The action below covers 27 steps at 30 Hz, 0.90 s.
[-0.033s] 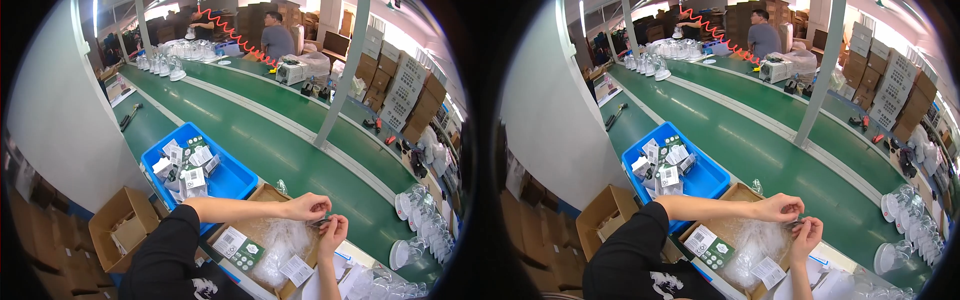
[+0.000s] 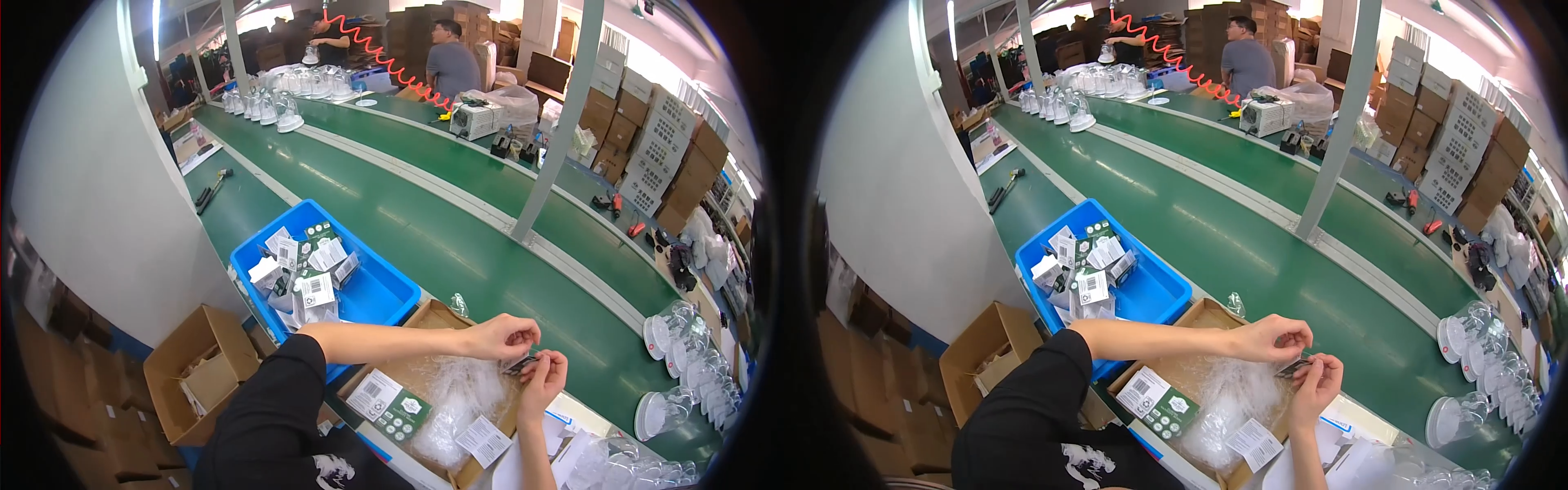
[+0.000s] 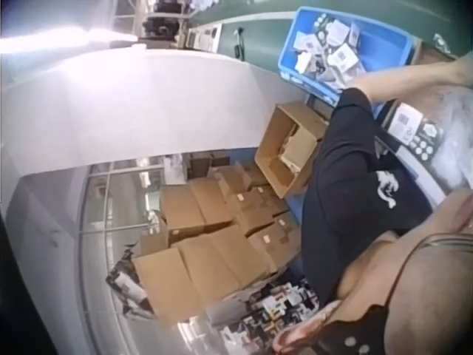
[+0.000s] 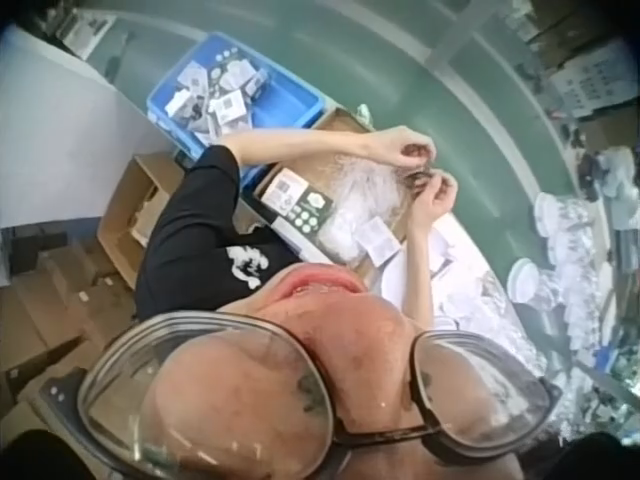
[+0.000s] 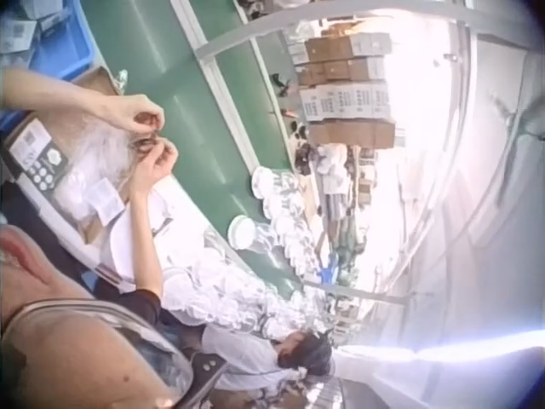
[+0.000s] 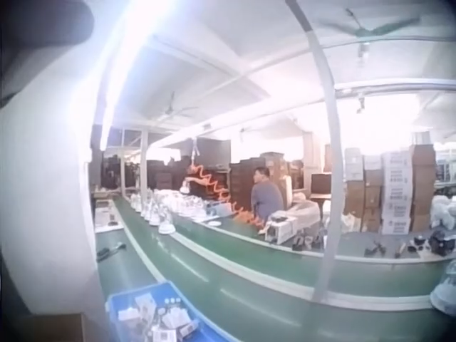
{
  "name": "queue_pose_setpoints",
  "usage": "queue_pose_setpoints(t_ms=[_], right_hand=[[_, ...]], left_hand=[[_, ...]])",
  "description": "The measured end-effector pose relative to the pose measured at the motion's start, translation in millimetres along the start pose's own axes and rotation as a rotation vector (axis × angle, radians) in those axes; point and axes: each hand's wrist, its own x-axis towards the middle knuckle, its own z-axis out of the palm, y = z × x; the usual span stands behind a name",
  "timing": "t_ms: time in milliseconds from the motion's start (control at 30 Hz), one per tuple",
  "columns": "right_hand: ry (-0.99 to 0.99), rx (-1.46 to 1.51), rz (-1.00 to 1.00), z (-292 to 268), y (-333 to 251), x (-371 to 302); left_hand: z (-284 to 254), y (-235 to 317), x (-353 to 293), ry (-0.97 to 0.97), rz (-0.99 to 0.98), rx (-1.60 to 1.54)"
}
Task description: Assembling and packaging small electronic components into light fixture globes on an assembly line.
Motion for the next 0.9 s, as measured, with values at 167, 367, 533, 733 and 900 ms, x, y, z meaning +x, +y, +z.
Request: queue_pose_setpoints(t_ms=[167, 367, 533, 733, 900], right_hand=[[0.006, -0.038, -0.021, 6.0, -3.1, 0.8], [-0.026, -0.034, 0.000, 4.3, 1.8, 5.9], [-0.115, -0.049, 0.012, 4.8, 3.1, -1.1], [-0.177, -0.087, 0.019, 0.6, 4.8, -1.8], [-0.236, -0.151, 0.010, 6.1, 9.8, -5.6]], left_hand=[[-14.0, 13.1, 2.6, 0.113, 0.184, 0.200], [-63.7, 77.4, -24.2, 0.164, 0.184, 0.389], [-133.5, 132.4, -94.9, 0.327, 0.032, 0.746], [-216.7, 160.0, -178.5, 0.448, -0.281, 1.184], [-253.0, 141.7, -219.9, 0.451, -0.395, 1.234]])
